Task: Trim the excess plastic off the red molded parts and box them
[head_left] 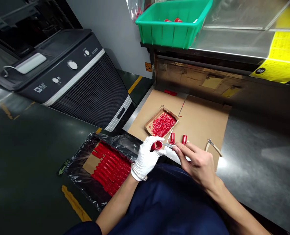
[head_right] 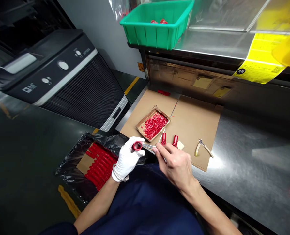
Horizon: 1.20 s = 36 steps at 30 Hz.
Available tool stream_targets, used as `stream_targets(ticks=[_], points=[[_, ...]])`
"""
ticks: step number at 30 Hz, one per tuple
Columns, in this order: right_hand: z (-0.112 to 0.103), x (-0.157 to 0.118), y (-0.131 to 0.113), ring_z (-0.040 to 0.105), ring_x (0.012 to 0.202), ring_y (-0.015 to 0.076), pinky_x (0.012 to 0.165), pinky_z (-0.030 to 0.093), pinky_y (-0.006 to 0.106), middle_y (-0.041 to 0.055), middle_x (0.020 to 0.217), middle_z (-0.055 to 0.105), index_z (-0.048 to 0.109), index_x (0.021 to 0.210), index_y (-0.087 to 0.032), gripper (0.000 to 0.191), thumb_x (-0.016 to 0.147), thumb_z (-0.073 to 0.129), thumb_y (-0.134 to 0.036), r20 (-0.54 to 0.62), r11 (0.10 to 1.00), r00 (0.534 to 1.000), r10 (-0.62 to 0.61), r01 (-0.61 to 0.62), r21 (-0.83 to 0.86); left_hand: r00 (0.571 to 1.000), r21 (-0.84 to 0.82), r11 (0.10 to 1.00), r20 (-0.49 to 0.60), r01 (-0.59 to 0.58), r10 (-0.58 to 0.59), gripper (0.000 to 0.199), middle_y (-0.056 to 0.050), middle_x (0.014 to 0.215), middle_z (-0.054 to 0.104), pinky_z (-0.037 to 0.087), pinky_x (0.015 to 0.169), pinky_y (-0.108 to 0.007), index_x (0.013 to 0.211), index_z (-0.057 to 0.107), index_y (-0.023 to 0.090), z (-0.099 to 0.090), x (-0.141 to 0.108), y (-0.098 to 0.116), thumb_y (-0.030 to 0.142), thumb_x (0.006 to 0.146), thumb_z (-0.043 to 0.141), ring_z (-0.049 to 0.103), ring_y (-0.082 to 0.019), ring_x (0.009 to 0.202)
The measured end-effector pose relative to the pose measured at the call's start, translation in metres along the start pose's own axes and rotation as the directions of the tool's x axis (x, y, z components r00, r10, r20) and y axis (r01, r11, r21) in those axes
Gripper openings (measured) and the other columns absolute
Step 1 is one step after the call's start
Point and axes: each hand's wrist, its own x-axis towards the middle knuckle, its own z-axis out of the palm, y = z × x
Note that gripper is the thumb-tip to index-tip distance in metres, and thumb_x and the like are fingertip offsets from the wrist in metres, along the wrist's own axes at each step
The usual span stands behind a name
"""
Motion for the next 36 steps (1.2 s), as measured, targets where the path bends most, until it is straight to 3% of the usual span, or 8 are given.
stream_targets(ticks=[9, 13, 17, 22, 26, 29, 32, 36], points=[[0.003, -0.002, -0.011, 0.049, 0.054, 0.0088, 0.051, 0.028, 0.026, 0.0, 0.068, 0.059, 0.071, 0.097, -0.021, 0.017, 0.096, 0.055, -0.029, 0.025, 1.0, 1.0, 0.008, -0.008, 0.007, 0.998, 0.085, 0.996, -0.065, 0.009, -0.004, 0.033, -0.006, 0.106, 0.067, 0.053, 0.09, -0.036, 0.113, 0.063, 0.019, -0.002, 0.0, 0.001, 0.025, 0.082, 0.072, 0.065, -0.019, 0.096], [-0.002, -0.001, -0.009, 0.052, 0.057, 0.0107, 0.056, 0.036, 0.025, 0.0014, 0.07, 0.062, 0.071, 0.092, -0.021, 0.022, 0.098, 0.052, -0.03, 0.155, 0.971, 0.987, 0.052, -0.087, 0.225, 0.998, 0.077, 0.997, -0.065, -0.002, 0.007, 0.033, -0.008, 0.109, 0.067, 0.054, 0.09, -0.036, 0.114, 0.063, 0.019, -0.002, 0.001, 0.0, 0.027, 0.084, 0.072, 0.066, -0.02, 0.098], [-0.003, 0.003, -0.01, 0.055, 0.063, 0.0139, 0.062, 0.042, 0.027, 0.0034, 0.076, 0.066, 0.069, 0.091, -0.02, 0.021, 0.094, 0.056, -0.036, 0.146, 0.88, 0.972, 0.184, -0.229, 0.415, 0.995, 0.126, 0.99, -0.063, -0.064, 0.072, 0.036, -0.007, 0.108, 0.068, 0.055, 0.087, -0.036, 0.114, 0.063, 0.02, -0.001, 0.001, 0.001, 0.031, 0.082, 0.074, 0.067, -0.021, 0.097], [0.012, 0.019, -0.019, 0.036, 0.056, 0.0105, 0.052, 0.03, 0.025, -0.0033, 0.059, 0.044, 0.056, 0.07, -0.019, 0.03, 0.085, 0.062, -0.044, 0.387, 0.667, 0.857, 0.34, -0.51, 0.543, 0.967, 0.315, 0.916, 0.032, -0.248, 0.251, 0.029, -0.008, 0.107, 0.069, 0.053, 0.089, -0.039, 0.118, 0.062, 0.021, 0.007, 0.0, 0.003, 0.027, 0.09, 0.064, 0.064, -0.021, 0.097], [0.02, 0.03, -0.015, 0.035, 0.057, 0.0104, 0.052, 0.029, 0.025, -0.0031, 0.059, 0.041, 0.052, 0.063, -0.018, 0.03, 0.085, 0.054, -0.039, 0.573, 0.537, 0.78, 0.253, -0.605, 0.587, 0.944, 0.518, 0.797, 0.072, -0.31, 0.321, 0.049, -0.014, 0.116, 0.065, 0.051, 0.092, -0.044, 0.133, 0.049, 0.016, 0.01, -0.002, -0.002, 0.024, 0.088, 0.065, 0.061, -0.027, 0.105], [0.015, 0.031, -0.004, 0.029, 0.052, 0.0091, 0.048, 0.024, 0.024, -0.005, 0.055, 0.036, 0.055, 0.065, -0.018, 0.027, 0.084, 0.053, -0.037, 0.639, 0.522, 0.745, 0.193, -0.629, 0.576, 0.912, 0.557, 0.735, 0.111, -0.386, 0.394, 0.033, -0.012, 0.11, 0.061, 0.054, 0.083, -0.039, 0.118, 0.056, 0.018, 0.006, -0.002, -0.01, 0.02, 0.086, 0.065, 0.062, -0.024, 0.099], [0.005, 0.03, 0.007, 0.027, 0.049, 0.009, 0.045, 0.022, 0.024, -0.0061, 0.054, 0.034, 0.063, 0.077, -0.017, 0.025, 0.086, 0.049, -0.036, 0.654, 0.498, 0.726, 0.212, -0.656, 0.566, 0.931, 0.464, 0.817, 0.049, -0.342, 0.361, 0.026, -0.007, 0.103, 0.058, 0.053, 0.075, -0.031, 0.109, 0.055, 0.019, -0.001, -0.002, -0.013, 0.025, 0.087, 0.068, 0.061, -0.018, 0.089], [0.001, 0.032, 0.005, 0.035, 0.054, 0.0101, 0.049, 0.029, 0.024, -0.0038, 0.059, 0.043, 0.065, 0.083, -0.018, 0.024, 0.087, 0.053, -0.038, 0.521, 0.54, 0.797, 0.305, -0.596, 0.595, 0.981, 0.291, 0.939, -0.01, -0.184, 0.195, 0.033, -0.005, 0.101, 0.057, 0.053, 0.079, -0.031, 0.112, 0.051, 0.019, -0.004, -0.003, -0.005, 0.031, 0.086, 0.069, 0.062, -0.016, 0.088]])
